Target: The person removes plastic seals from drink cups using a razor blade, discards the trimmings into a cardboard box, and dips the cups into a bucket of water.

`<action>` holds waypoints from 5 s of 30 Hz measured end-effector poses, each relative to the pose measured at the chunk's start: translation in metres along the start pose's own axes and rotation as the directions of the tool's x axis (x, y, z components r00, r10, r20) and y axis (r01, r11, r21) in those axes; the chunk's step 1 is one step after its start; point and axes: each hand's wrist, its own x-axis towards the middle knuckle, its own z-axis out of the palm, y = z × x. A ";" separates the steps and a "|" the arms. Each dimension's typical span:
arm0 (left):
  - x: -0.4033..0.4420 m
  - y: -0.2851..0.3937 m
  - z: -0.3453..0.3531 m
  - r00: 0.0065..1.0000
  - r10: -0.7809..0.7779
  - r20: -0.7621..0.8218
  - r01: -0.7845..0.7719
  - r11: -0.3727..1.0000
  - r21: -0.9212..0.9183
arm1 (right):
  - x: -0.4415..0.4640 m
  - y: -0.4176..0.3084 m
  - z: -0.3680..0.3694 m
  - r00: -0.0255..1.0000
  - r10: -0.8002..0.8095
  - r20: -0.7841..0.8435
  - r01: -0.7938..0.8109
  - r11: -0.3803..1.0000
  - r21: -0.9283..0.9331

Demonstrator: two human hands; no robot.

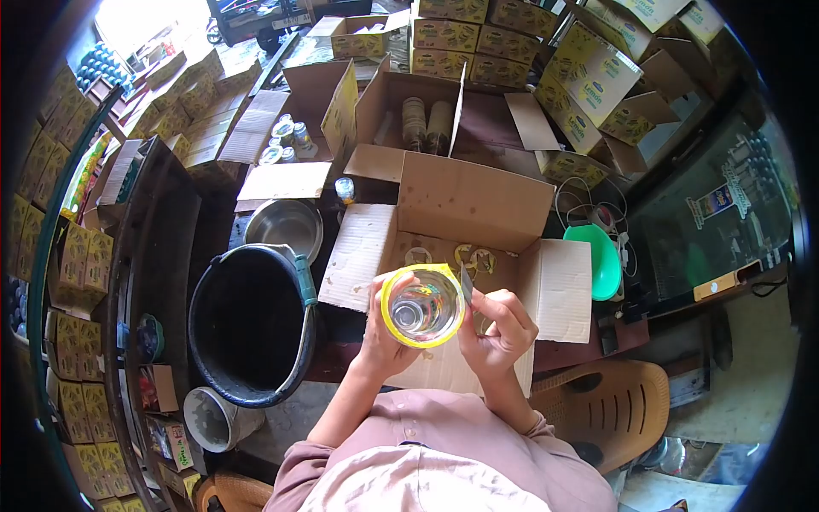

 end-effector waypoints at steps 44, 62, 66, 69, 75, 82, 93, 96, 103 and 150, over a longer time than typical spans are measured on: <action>0.009 -0.009 0.011 0.991 -0.082 0.103 0.122 0.863 -0.491 | 0.000 -0.007 0.013 0.997 0.071 0.000 -0.071 0.995 -0.067; 0.008 -0.010 0.006 0.994 0.064 0.083 -0.044 0.972 -0.232 | -0.001 -0.003 0.004 0.990 0.138 0.030 -0.136 0.989 -0.048; 0.006 -0.011 0.006 0.994 0.062 0.095 -0.042 0.979 -0.199 | -0.003 -0.007 0.005 0.992 0.125 -0.002 -0.125 0.990 -0.065; 0.005 -0.011 0.002 0.988 0.066 0.141 -0.040 0.983 -0.178 | -0.001 -0.006 0.004 0.995 0.095 0.010 -0.094 0.993 -0.073; 0.007 -0.007 -0.006 0.974 0.047 0.220 0.018 0.959 -0.284 | -0.003 0.003 0.002 0.995 0.091 0.044 -0.094 0.994 0.060; 0.009 -0.006 -0.009 0.970 0.042 0.238 0.040 0.944 -0.328 | 0.000 -0.006 0.001 0.998 0.056 0.035 -0.055 0.998 -0.029; 0.011 -0.002 -0.001 0.988 -0.007 0.156 0.096 0.816 -0.570 | -0.005 -0.011 0.003 0.976 0.216 0.033 -0.219 0.971 0.098; 0.015 0.001 -0.002 0.989 0.019 0.149 0.072 0.812 -0.579 | -0.005 -0.013 0.003 0.984 0.173 0.041 -0.176 0.981 0.085; 0.015 0.003 0.000 0.990 0.014 0.141 0.067 0.829 -0.555 | -0.006 -0.019 0.004 0.989 0.145 0.040 -0.146 0.989 0.033; 0.006 0.002 0.006 0.973 -0.061 0.222 0.189 0.765 -0.615 | 0.000 -0.023 0.000 0.985 0.164 0.051 -0.162 0.986 -0.046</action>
